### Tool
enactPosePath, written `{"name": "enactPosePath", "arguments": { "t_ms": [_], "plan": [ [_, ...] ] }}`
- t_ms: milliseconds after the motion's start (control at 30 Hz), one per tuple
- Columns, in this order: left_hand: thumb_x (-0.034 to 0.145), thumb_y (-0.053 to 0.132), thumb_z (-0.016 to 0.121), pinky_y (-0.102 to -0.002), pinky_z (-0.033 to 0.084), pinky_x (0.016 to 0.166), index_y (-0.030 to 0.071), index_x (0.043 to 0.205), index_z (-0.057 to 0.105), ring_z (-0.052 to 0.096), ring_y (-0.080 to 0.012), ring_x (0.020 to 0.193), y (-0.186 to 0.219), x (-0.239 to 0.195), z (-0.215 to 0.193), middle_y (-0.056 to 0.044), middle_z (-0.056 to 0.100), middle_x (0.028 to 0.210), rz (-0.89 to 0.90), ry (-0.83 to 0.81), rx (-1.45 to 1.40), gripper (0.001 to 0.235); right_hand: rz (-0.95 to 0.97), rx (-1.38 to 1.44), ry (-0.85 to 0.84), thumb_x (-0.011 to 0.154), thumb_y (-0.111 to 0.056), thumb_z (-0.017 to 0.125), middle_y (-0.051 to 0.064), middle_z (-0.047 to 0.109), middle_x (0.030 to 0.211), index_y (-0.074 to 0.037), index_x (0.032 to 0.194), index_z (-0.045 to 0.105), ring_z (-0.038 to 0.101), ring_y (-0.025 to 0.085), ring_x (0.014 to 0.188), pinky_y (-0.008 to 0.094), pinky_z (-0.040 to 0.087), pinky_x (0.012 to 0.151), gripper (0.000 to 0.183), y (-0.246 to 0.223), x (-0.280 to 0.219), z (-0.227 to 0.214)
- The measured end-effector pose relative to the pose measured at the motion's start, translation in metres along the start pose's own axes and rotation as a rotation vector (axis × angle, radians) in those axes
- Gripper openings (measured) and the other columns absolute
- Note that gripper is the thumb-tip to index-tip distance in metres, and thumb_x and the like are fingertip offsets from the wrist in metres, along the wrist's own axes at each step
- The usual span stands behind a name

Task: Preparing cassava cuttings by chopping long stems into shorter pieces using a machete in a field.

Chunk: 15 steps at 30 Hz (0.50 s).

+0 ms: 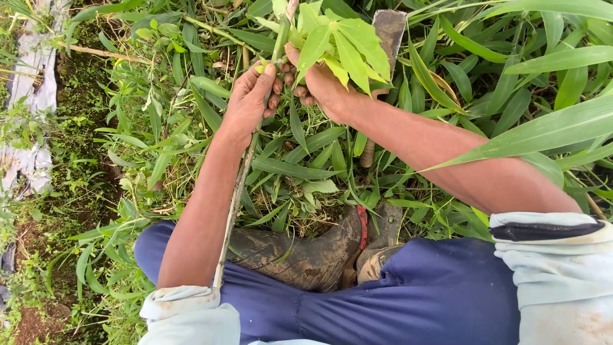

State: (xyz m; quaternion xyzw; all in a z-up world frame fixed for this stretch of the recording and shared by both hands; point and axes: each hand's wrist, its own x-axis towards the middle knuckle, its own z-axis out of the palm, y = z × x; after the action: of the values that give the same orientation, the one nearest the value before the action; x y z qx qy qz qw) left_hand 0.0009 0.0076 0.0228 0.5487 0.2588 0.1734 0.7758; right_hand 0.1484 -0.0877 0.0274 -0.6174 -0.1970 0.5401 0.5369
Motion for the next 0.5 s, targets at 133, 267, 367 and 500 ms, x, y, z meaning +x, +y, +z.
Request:
{"name": "enactPosePath", "arguments": {
  "t_ms": [133,267,367,500],
  "plan": [
    [0.105,0.028,0.058,-0.018,0.032,0.043,0.013,0.105,0.061,0.044,-0.0022,0.053,0.007,0.002,0.011,0.005,0.055,0.076,0.071,-0.008,0.109,0.016,-0.125,0.021,0.050,0.094,-0.053,0.055,-0.003,0.056,0.080,-0.012,0.097,0.064,0.047,0.004,0.059,0.019,0.035,0.047,0.041,0.002,-0.003,0.005],
    [0.106,0.022,0.058,-0.019,0.030,0.044,0.013,0.108,0.063,0.042,-0.0013,0.052,0.007,0.005,0.019,0.005,0.057,0.078,0.092,0.008,0.121,0.010,-0.157,-0.020,0.082,0.086,-0.067,0.049,-0.003,0.055,0.082,-0.017,0.087,0.059,0.052,0.011,0.073,0.032,0.044,0.071,0.052,0.016,0.013,-0.001],
    [0.105,0.022,0.060,-0.019,0.028,0.043,0.012,0.107,0.063,0.040,-0.0019,0.050,-0.003,0.010,0.017,0.005,0.054,0.073,0.087,0.025,0.095,0.011,-0.216,-0.123,0.139,0.092,-0.060,0.049,-0.003,0.055,0.082,-0.015,0.109,0.065,0.046,0.007,0.063,0.025,0.038,0.054,0.051,0.012,0.003,-0.002],
    [0.105,0.019,0.060,-0.019,0.029,0.042,0.011,0.108,0.062,0.040,-0.0018,0.050,-0.015,0.016,0.016,0.005,0.055,0.073,0.118,0.030,0.100,0.009,-0.250,-0.247,0.156,0.093,-0.063,0.040,0.000,0.045,0.083,-0.012,0.102,0.055,0.043,0.012,0.072,0.032,0.040,0.065,0.054,0.024,0.016,-0.009]
  ]
}}
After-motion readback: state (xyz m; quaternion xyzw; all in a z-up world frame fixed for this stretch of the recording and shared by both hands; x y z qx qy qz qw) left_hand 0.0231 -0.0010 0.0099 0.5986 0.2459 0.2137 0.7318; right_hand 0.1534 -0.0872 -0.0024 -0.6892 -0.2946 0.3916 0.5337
